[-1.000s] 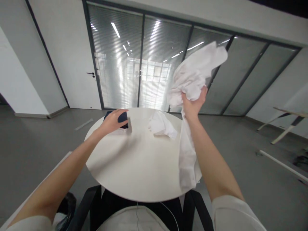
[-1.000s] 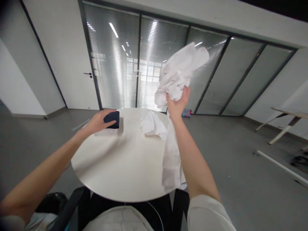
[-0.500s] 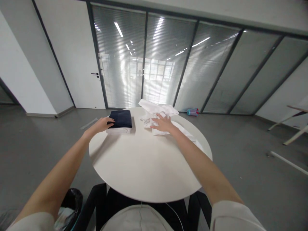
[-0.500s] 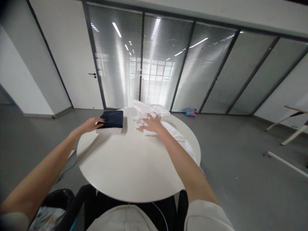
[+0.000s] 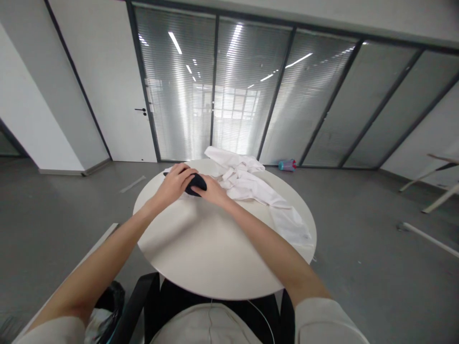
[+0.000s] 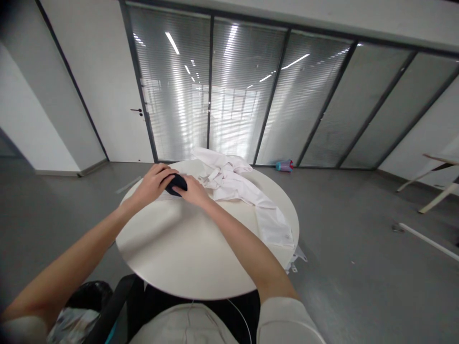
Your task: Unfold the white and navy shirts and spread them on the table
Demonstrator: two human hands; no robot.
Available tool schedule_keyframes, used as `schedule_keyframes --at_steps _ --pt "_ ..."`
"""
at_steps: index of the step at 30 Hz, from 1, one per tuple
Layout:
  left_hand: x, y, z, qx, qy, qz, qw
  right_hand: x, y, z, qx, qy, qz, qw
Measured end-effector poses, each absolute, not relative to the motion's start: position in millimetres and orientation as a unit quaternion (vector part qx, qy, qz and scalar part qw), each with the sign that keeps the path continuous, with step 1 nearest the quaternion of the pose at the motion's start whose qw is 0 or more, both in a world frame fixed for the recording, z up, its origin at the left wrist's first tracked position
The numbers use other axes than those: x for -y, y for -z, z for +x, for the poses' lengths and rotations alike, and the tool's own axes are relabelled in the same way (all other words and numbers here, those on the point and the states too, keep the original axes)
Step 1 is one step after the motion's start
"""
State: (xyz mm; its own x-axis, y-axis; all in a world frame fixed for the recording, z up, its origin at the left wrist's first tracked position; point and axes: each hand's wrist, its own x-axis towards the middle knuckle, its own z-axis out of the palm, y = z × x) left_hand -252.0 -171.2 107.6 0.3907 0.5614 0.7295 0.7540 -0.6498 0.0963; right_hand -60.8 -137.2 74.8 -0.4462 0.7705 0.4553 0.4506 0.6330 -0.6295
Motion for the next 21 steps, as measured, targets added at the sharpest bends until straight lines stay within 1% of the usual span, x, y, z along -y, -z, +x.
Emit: schedule_keyframes --at_steps 3,5,8,10,11,13,15,18,19,20,21 --pt "190.1 -88.4 -248.8 0.377 0.405 -0.824 0.120 134.7 -61.5 -61.0 0.762 -0.269 -0.408 0.424" --pt "199.3 -74.8 -253.1 0.380 0.412 -0.818 0.129 136.4 -57.6 -51.4 0.696 -0.321 -0.414 0.491" --pt "214.0 -63.9 -258.8 0.392 0.400 -0.818 0.132 148.7 -59.5 -22.7 0.587 -0.409 -0.374 0.590" --pt "227.7 -64.0 -258.3 0.393 0.414 -0.809 0.143 165.8 -63.3 4.8 0.565 -0.434 -0.352 0.607" --pt "235.7 -65.1 -256.7 0.391 0.429 -0.800 0.151 177.2 -65.1 20.0 0.578 -0.429 -0.354 0.598" --pt "252.6 -66.3 -251.3 0.386 0.450 -0.789 0.163 204.6 -67.0 50.2 0.644 -0.383 -0.379 0.543" --pt "268.3 -62.4 -243.4 0.377 0.433 -0.803 0.161 235.3 -65.8 74.9 0.736 -0.343 -0.369 0.452" --pt "286.1 -45.8 -230.1 0.322 0.312 -0.887 0.106 276.9 -57.5 93.8 0.859 -0.312 -0.300 0.273" --pt "290.4 -39.3 -226.5 0.299 0.273 -0.911 0.080 287.3 -53.5 95.3 0.881 -0.297 -0.285 0.232" --pt "294.1 -33.6 -223.6 0.282 0.245 -0.926 0.059 295.3 -49.4 95.1 0.893 -0.282 -0.279 0.212" --pt "297.3 -29.2 -221.8 0.276 0.237 -0.930 0.051 300.7 -45.4 93.9 0.896 -0.271 -0.281 0.213"
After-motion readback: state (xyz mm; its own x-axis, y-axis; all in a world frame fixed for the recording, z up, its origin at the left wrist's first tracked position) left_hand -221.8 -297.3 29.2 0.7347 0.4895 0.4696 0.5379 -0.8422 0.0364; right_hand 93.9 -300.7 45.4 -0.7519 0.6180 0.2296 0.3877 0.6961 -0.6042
